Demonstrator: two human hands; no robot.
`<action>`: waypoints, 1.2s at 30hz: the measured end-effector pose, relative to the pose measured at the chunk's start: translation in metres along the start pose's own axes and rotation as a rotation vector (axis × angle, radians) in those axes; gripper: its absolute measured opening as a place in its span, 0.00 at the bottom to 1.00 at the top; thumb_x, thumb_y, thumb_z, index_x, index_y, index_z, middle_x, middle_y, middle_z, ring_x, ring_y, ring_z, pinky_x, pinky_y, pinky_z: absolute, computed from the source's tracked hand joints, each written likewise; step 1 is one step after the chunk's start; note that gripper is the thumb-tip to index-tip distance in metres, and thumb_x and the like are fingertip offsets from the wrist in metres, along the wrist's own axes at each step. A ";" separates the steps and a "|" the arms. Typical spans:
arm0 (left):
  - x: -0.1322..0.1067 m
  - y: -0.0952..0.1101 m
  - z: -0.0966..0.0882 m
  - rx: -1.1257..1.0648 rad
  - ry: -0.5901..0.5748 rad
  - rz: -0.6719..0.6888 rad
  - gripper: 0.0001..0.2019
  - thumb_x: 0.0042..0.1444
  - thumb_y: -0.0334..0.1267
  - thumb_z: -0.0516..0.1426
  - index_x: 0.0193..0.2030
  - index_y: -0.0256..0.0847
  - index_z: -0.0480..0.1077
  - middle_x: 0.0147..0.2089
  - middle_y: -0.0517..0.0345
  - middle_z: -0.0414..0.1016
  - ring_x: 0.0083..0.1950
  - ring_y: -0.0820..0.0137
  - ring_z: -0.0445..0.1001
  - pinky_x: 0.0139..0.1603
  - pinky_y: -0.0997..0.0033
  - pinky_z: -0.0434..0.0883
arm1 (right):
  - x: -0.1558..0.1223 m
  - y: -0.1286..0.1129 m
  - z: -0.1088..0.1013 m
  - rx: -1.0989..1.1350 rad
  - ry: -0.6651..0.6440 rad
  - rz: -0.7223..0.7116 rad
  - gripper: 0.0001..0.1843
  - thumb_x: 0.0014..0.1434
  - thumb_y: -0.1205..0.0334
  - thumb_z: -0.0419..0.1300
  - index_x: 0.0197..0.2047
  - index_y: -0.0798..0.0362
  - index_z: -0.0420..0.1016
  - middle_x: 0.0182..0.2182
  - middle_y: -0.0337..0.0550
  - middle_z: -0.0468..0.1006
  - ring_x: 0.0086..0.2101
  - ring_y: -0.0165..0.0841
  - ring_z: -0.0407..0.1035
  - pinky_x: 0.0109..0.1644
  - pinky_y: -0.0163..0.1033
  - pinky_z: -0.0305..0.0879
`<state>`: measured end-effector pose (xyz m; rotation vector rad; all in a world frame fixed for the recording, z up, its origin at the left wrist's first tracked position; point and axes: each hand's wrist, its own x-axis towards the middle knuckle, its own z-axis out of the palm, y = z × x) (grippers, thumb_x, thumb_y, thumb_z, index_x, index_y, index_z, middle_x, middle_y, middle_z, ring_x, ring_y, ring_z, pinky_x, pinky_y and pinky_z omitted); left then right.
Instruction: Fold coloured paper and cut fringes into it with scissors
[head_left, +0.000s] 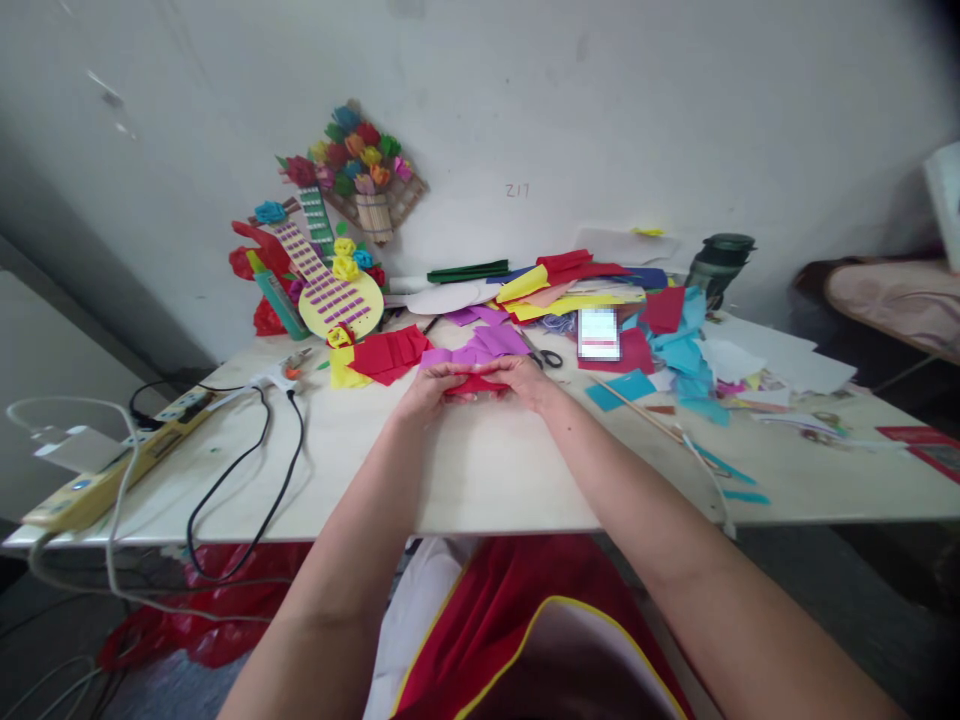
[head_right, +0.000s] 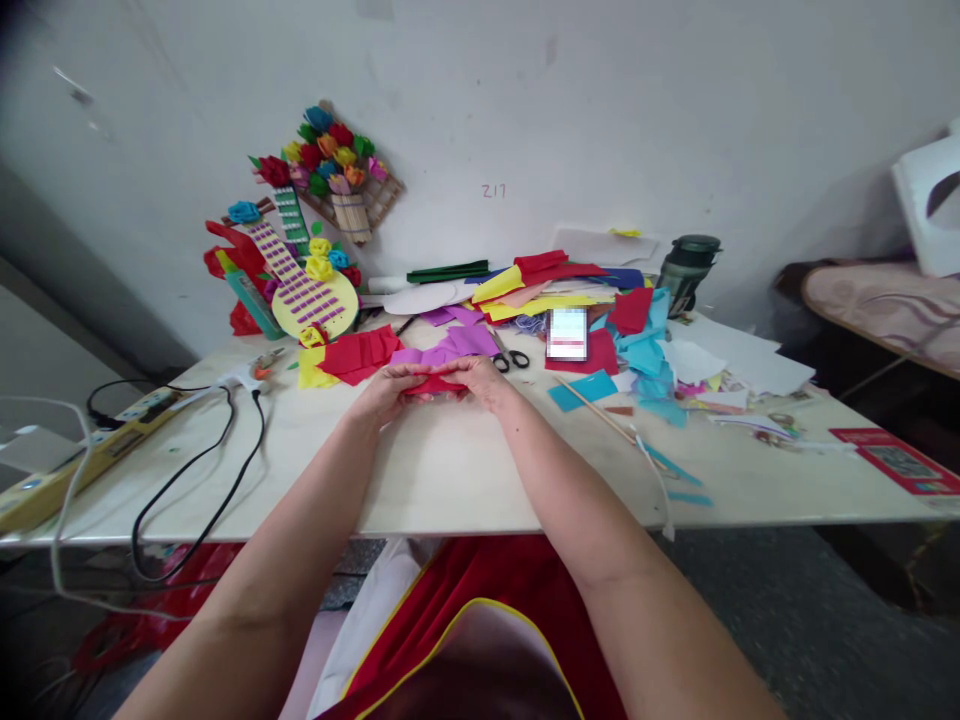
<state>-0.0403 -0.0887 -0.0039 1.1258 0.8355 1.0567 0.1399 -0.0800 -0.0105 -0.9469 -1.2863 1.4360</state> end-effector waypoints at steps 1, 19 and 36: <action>0.000 0.000 0.000 -0.006 0.004 -0.002 0.12 0.43 0.29 0.62 0.38 0.32 0.73 0.31 0.49 0.78 0.24 0.69 0.75 0.27 0.72 0.73 | 0.000 0.000 0.000 0.004 -0.006 -0.009 0.09 0.43 0.70 0.64 0.32 0.56 0.79 0.21 0.40 0.78 0.15 0.26 0.66 0.18 0.32 0.63; -0.001 0.002 0.000 -0.057 0.009 -0.014 0.08 0.44 0.25 0.60 0.33 0.32 0.71 0.27 0.53 0.76 0.24 0.71 0.75 0.29 0.73 0.74 | -0.003 -0.003 0.001 0.078 -0.088 -0.033 0.11 0.39 0.70 0.62 0.30 0.56 0.79 0.22 0.41 0.78 0.16 0.27 0.66 0.21 0.34 0.64; -0.001 0.002 0.003 0.076 -0.056 0.012 0.19 0.37 0.32 0.65 0.40 0.33 0.70 0.28 0.56 0.76 0.26 0.67 0.76 0.32 0.67 0.74 | -0.002 -0.002 -0.002 0.114 -0.048 -0.048 0.13 0.47 0.55 0.57 0.21 0.57 0.74 0.18 0.44 0.76 0.17 0.32 0.68 0.20 0.37 0.65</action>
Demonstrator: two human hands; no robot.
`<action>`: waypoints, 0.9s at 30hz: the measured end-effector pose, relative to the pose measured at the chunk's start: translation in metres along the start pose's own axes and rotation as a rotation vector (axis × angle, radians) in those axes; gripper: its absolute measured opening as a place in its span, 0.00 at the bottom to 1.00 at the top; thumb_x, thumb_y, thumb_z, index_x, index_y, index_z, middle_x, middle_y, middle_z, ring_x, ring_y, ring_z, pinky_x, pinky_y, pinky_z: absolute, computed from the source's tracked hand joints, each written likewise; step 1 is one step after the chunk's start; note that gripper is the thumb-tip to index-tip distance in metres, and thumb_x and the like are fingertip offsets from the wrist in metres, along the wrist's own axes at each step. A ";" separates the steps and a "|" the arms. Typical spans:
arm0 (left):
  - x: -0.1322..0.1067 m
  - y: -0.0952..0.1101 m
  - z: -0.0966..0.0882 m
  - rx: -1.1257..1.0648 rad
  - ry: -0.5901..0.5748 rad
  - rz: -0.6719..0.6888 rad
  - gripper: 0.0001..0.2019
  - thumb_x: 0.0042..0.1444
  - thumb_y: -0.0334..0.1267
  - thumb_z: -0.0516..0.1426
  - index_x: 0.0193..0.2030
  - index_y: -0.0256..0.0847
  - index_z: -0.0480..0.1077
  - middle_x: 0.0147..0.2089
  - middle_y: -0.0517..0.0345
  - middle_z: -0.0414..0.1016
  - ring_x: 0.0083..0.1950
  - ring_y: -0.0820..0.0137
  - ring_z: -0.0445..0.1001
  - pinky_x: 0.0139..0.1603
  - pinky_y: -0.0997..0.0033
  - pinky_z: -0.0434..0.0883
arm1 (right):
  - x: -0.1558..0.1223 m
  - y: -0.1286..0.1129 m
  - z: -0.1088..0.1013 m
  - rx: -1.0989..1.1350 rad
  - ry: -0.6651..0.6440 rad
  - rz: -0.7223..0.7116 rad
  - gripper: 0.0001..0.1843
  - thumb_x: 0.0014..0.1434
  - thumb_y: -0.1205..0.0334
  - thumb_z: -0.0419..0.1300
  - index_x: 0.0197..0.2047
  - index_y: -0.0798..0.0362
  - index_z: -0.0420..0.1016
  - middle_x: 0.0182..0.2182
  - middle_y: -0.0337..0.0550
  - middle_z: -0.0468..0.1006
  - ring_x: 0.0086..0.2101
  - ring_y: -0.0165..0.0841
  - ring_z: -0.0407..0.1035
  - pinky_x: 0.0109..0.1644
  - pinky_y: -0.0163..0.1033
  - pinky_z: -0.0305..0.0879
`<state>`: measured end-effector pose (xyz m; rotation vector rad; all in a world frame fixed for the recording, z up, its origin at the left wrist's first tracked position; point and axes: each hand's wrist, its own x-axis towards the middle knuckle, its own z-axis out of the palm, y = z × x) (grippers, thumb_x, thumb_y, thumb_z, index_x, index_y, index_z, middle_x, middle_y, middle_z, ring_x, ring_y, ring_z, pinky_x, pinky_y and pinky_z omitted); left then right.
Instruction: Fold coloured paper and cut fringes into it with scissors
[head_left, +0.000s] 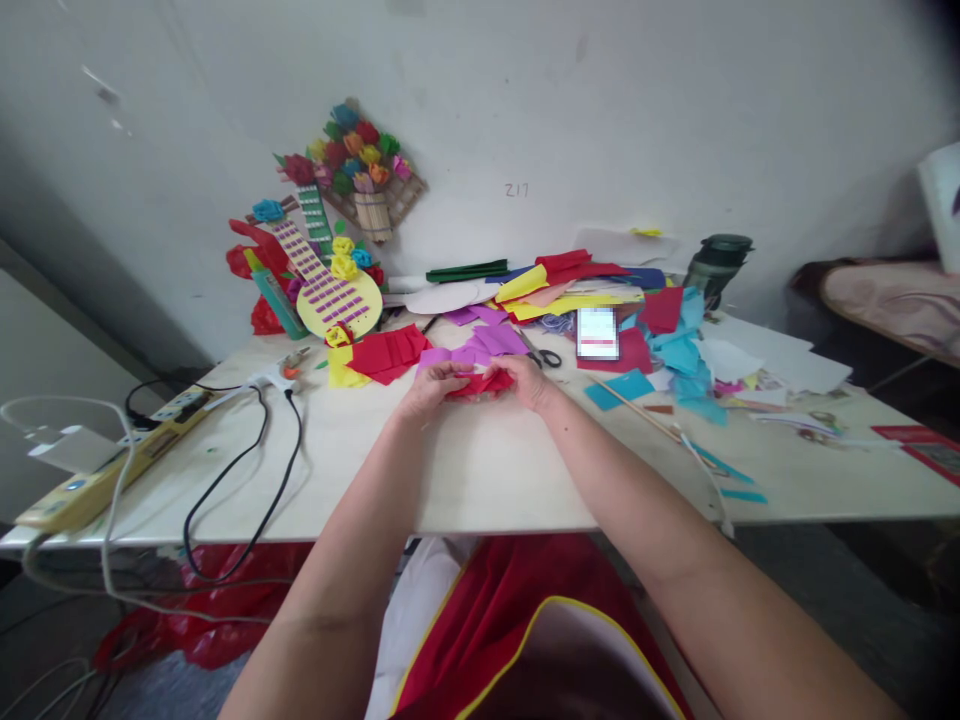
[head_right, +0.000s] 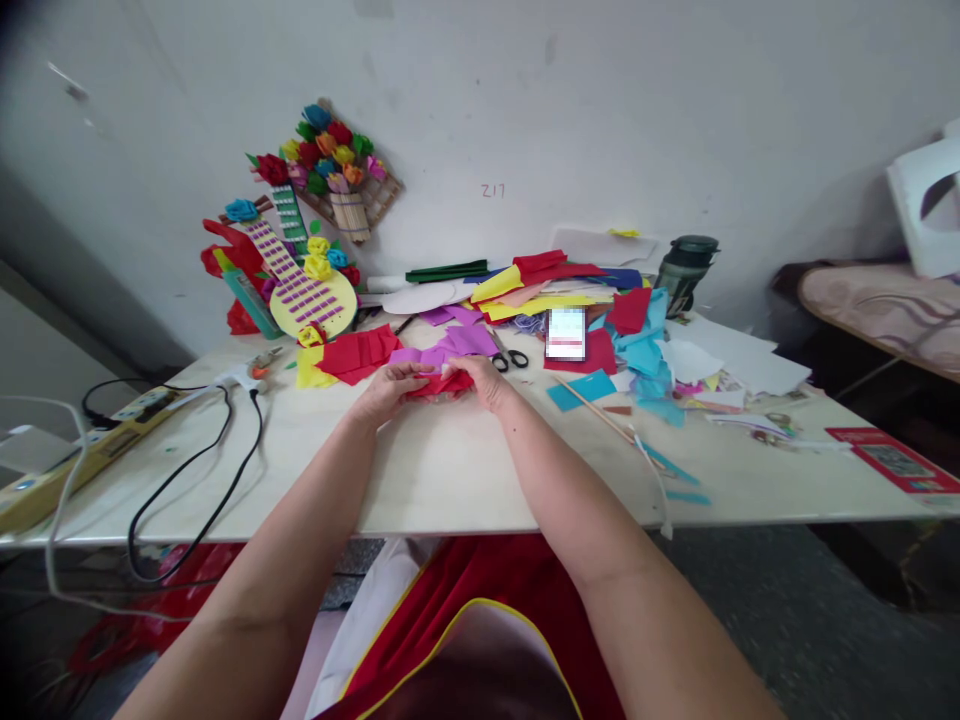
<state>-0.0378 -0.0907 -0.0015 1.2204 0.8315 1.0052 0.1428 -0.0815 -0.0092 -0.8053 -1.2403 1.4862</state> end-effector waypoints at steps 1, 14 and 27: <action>0.000 0.000 0.000 0.012 0.000 0.008 0.20 0.37 0.33 0.65 0.40 0.33 0.70 0.28 0.56 0.76 0.26 0.67 0.76 0.31 0.68 0.74 | 0.000 0.000 0.000 -0.008 0.012 -0.001 0.12 0.47 0.56 0.58 0.23 0.57 0.74 0.18 0.43 0.75 0.16 0.32 0.68 0.19 0.36 0.65; -0.002 0.004 -0.001 0.267 0.105 0.165 0.17 0.37 0.34 0.63 0.38 0.33 0.73 0.25 0.58 0.74 0.23 0.73 0.72 0.27 0.74 0.70 | 0.001 0.001 -0.002 -0.267 0.077 0.109 0.09 0.50 0.60 0.62 0.25 0.56 0.71 0.14 0.39 0.72 0.12 0.29 0.64 0.13 0.33 0.58; -0.001 0.003 -0.003 0.334 0.140 0.180 0.18 0.37 0.33 0.61 0.39 0.33 0.73 0.23 0.59 0.73 0.23 0.74 0.71 0.27 0.75 0.69 | 0.003 0.004 -0.003 -0.280 0.053 0.100 0.09 0.48 0.60 0.66 0.27 0.57 0.72 0.16 0.39 0.74 0.15 0.29 0.68 0.16 0.31 0.64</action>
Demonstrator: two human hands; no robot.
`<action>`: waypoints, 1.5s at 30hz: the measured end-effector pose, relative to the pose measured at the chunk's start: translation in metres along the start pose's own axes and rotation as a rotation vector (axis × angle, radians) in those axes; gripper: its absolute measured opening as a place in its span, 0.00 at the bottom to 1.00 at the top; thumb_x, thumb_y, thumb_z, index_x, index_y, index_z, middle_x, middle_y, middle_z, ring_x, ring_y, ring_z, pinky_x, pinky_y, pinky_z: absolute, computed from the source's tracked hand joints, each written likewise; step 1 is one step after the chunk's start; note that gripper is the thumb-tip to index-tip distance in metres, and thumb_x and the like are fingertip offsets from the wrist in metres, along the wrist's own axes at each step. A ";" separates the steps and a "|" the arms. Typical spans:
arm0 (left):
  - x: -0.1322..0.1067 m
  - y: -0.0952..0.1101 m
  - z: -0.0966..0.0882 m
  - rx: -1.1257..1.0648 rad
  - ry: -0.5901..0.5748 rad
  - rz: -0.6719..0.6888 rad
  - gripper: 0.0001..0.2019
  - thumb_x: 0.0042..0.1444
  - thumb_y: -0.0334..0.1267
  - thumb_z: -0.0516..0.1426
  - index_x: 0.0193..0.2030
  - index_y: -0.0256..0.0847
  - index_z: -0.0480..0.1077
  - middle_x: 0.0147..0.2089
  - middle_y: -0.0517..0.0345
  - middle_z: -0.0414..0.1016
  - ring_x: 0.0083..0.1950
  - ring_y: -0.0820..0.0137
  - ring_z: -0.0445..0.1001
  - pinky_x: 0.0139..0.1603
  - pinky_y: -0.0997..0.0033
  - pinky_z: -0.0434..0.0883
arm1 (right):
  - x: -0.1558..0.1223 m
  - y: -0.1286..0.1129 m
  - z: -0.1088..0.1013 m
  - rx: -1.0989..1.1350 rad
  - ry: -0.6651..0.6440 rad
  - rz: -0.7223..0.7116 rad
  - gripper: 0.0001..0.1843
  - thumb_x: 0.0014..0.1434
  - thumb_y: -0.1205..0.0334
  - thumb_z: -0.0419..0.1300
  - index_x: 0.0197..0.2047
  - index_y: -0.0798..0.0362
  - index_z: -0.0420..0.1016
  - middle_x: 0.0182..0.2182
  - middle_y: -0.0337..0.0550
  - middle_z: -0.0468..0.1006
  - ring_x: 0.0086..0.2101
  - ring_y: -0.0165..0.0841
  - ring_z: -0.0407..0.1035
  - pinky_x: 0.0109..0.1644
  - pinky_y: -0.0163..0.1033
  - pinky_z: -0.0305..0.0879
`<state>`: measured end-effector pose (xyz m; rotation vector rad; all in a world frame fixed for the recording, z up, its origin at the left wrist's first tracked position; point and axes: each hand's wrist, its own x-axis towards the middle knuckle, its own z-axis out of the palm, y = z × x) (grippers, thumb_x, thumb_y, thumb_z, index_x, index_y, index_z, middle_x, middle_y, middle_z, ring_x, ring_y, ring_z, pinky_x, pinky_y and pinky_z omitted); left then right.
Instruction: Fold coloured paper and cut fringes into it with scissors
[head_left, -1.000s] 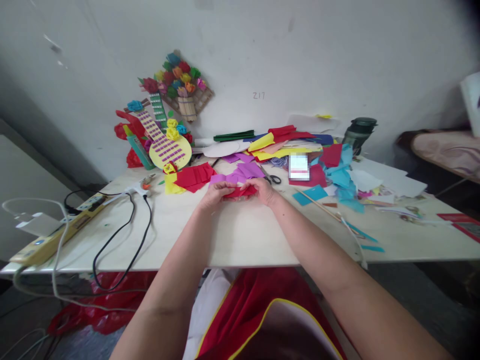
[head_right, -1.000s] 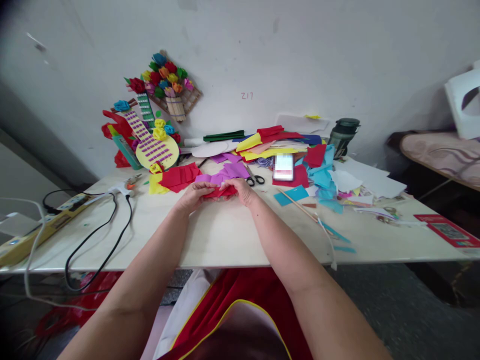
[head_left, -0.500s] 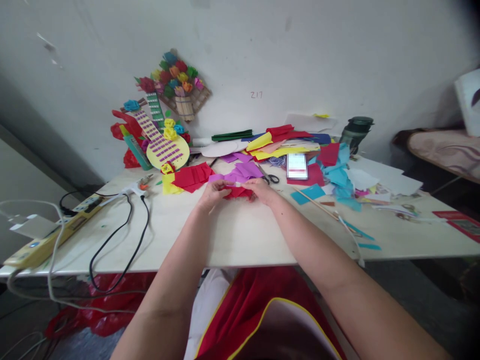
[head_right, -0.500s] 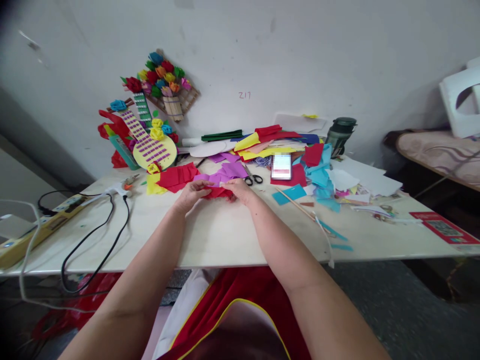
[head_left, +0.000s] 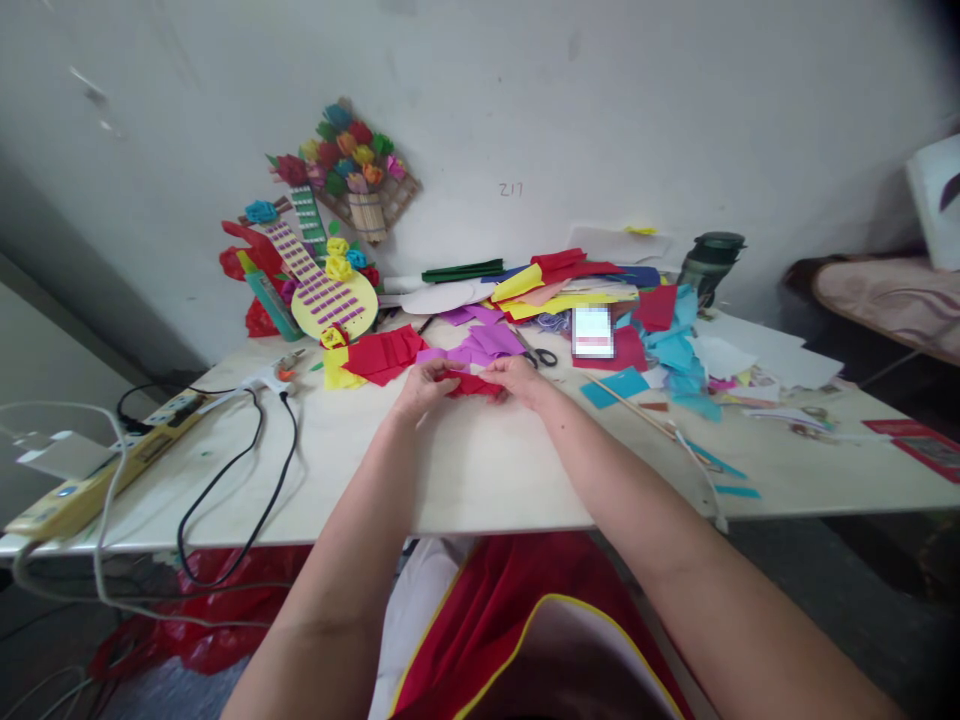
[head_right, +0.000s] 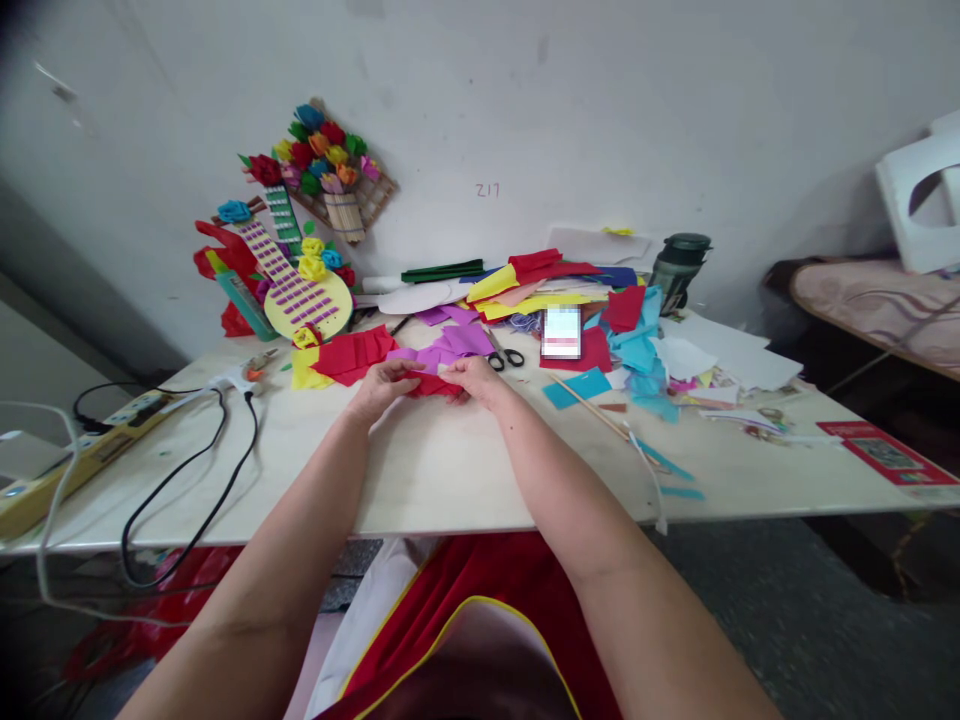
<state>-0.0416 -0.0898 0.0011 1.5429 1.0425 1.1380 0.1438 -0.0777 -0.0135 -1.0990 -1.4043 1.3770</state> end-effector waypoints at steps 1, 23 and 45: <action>0.000 -0.001 0.000 0.005 0.000 0.003 0.18 0.37 0.33 0.61 0.39 0.33 0.73 0.23 0.59 0.73 0.23 0.74 0.71 0.27 0.75 0.69 | -0.001 -0.001 0.000 0.003 -0.013 0.003 0.09 0.48 0.60 0.66 0.28 0.57 0.73 0.17 0.39 0.75 0.15 0.29 0.68 0.17 0.32 0.65; 0.003 -0.001 0.026 -0.284 0.188 0.082 0.24 0.32 0.43 0.68 0.29 0.39 0.59 0.24 0.63 0.71 0.26 0.71 0.74 0.27 0.74 0.70 | 0.004 -0.001 0.011 0.344 0.260 -0.141 0.13 0.36 0.59 0.69 0.24 0.55 0.74 0.21 0.35 0.75 0.25 0.27 0.69 0.34 0.34 0.65; 0.009 -0.006 0.031 -0.171 0.244 0.082 0.15 0.36 0.43 0.66 0.24 0.36 0.67 0.21 0.61 0.71 0.24 0.73 0.71 0.29 0.72 0.70 | 0.002 -0.001 0.019 0.466 0.188 -0.041 0.16 0.35 0.58 0.71 0.27 0.55 0.75 0.21 0.36 0.77 0.24 0.27 0.69 0.31 0.34 0.66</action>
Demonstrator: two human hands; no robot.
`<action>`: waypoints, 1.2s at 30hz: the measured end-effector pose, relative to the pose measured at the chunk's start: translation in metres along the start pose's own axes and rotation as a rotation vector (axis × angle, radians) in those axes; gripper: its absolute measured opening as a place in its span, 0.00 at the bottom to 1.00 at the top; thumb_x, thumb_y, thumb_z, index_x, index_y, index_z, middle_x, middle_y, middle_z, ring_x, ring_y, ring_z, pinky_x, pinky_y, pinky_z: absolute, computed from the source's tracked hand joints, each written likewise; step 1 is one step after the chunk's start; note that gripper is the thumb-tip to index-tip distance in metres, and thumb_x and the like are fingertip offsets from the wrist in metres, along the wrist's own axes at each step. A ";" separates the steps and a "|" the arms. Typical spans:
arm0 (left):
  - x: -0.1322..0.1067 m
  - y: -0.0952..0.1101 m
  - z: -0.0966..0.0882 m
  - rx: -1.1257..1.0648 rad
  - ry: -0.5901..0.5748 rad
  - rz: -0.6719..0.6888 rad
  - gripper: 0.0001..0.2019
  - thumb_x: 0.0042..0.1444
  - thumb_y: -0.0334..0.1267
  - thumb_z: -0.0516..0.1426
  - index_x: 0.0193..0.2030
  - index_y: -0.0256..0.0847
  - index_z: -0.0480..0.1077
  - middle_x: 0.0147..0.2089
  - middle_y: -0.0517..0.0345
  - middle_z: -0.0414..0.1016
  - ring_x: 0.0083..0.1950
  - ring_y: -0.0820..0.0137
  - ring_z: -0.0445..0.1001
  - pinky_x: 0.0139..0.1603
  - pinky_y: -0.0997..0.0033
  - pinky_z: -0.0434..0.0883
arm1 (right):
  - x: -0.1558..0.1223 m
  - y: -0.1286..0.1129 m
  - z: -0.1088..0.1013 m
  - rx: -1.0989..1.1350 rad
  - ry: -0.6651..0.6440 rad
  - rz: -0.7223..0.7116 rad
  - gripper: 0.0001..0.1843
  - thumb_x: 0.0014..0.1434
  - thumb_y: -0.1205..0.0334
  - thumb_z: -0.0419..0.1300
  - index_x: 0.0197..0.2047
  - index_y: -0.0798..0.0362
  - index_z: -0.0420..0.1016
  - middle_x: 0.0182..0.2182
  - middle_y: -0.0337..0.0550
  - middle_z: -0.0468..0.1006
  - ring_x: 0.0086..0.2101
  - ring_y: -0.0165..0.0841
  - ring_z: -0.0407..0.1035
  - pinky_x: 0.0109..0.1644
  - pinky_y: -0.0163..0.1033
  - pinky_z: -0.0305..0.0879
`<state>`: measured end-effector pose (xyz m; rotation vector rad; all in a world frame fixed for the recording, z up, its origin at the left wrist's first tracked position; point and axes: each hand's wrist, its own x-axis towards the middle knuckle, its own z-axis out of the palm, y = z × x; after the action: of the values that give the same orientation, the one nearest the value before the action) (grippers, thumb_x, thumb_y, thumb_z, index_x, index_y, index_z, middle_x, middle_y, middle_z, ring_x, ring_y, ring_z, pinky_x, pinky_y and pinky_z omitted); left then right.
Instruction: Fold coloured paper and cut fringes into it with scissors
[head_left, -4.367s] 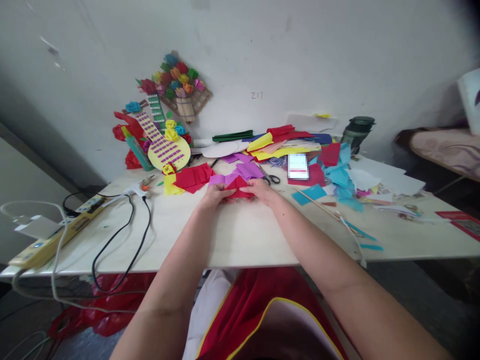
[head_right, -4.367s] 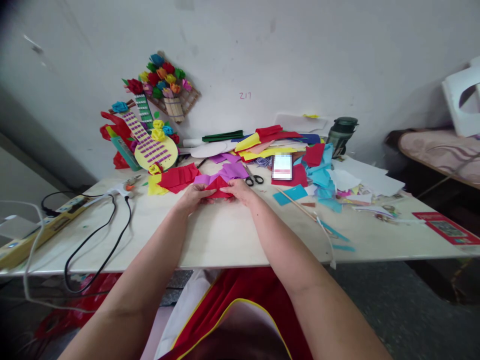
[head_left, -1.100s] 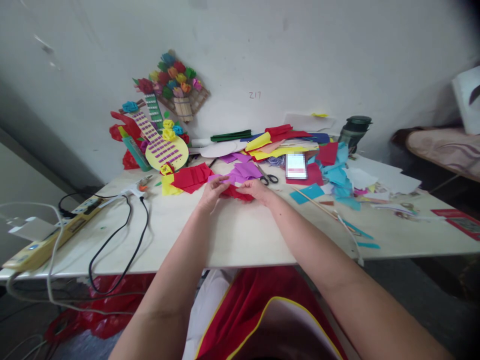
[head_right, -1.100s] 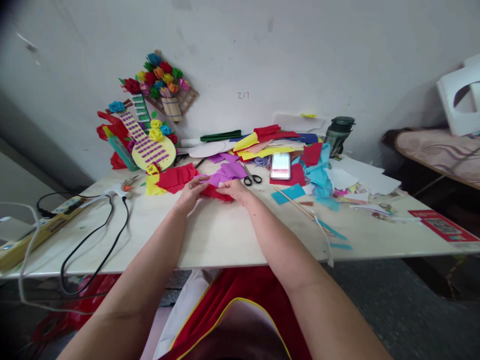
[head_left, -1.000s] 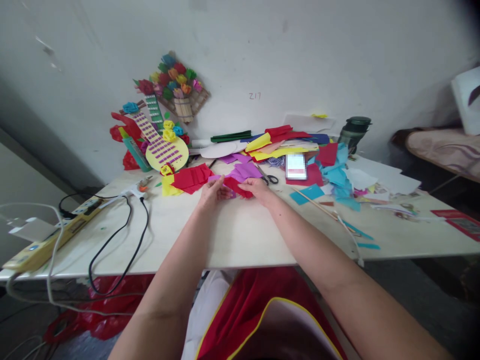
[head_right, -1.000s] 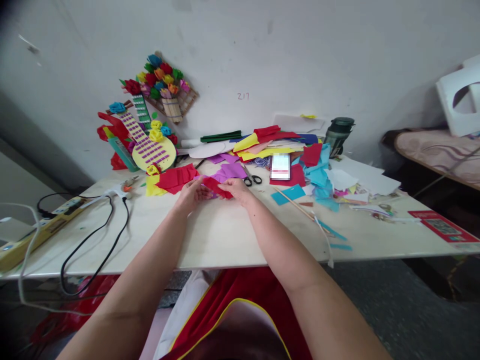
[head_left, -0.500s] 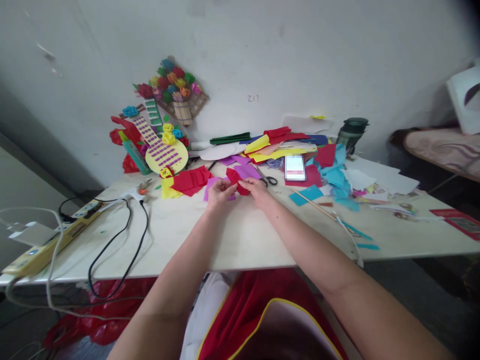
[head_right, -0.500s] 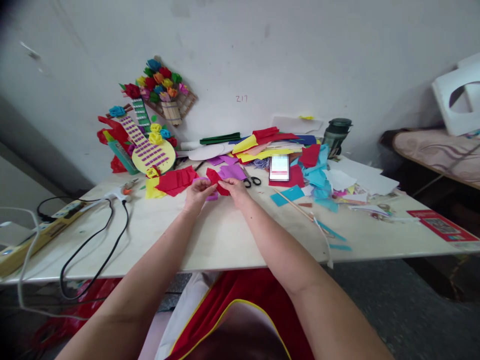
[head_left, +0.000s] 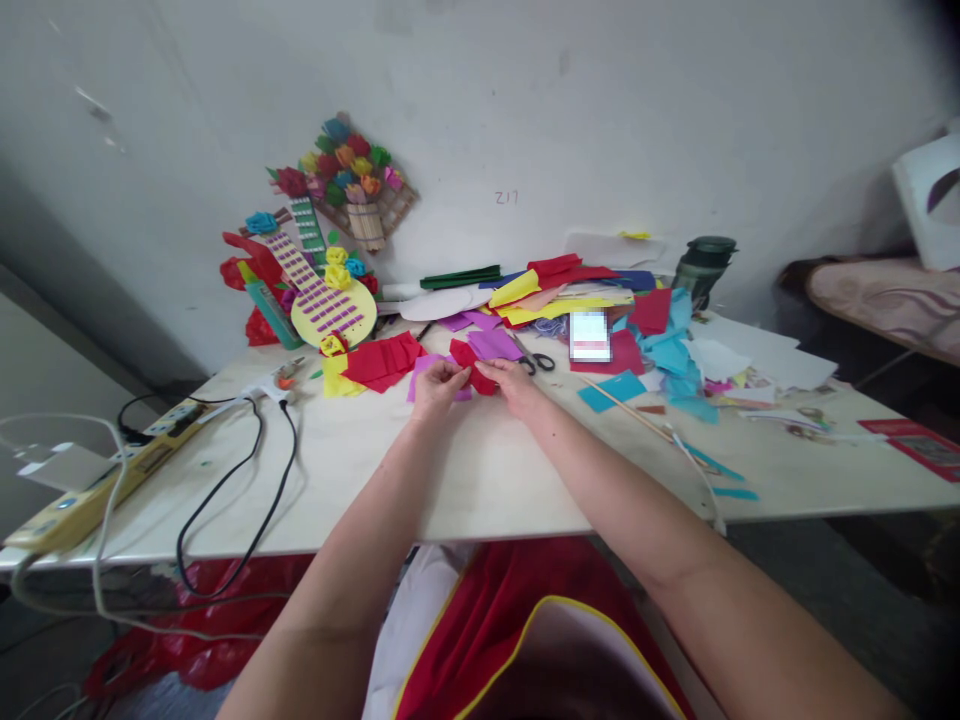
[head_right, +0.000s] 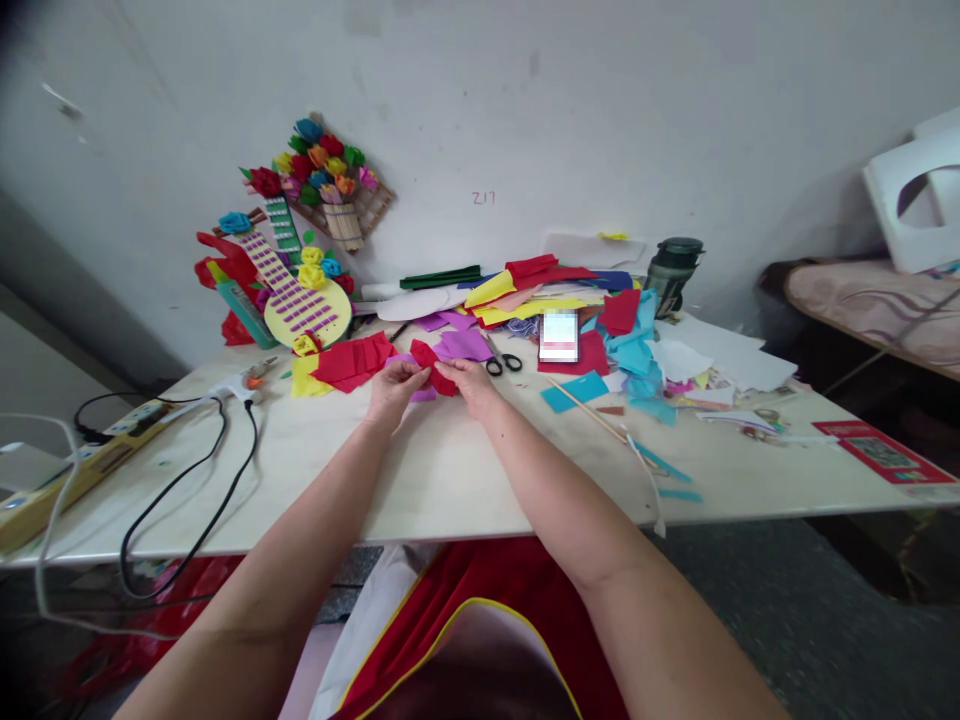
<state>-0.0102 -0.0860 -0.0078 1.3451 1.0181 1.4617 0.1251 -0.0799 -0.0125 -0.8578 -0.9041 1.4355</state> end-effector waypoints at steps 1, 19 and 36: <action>0.000 0.001 0.000 -0.006 -0.005 -0.005 0.15 0.35 0.42 0.66 0.24 0.36 0.66 0.21 0.61 0.70 0.24 0.73 0.71 0.29 0.73 0.70 | 0.000 0.000 0.000 0.003 0.008 0.003 0.16 0.35 0.56 0.71 0.27 0.55 0.75 0.21 0.36 0.77 0.24 0.27 0.69 0.31 0.34 0.66; 0.001 -0.006 -0.003 0.074 -0.165 0.001 0.14 0.36 0.42 0.67 0.23 0.37 0.67 0.20 0.60 0.70 0.23 0.74 0.69 0.27 0.73 0.68 | 0.004 0.002 -0.005 -0.090 0.055 -0.056 0.13 0.38 0.55 0.68 0.26 0.54 0.75 0.19 0.36 0.74 0.22 0.27 0.66 0.27 0.34 0.61; -0.005 0.001 0.000 0.062 -0.232 -0.056 0.14 0.36 0.40 0.67 0.22 0.37 0.67 0.21 0.59 0.71 0.24 0.74 0.70 0.26 0.75 0.67 | -0.004 -0.005 -0.003 -0.094 0.068 -0.140 0.12 0.39 0.55 0.66 0.23 0.55 0.73 0.20 0.35 0.75 0.23 0.27 0.66 0.29 0.34 0.62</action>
<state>-0.0102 -0.0906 -0.0084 1.4799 0.9482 1.2088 0.1300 -0.0837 -0.0088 -0.8897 -0.9669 1.2446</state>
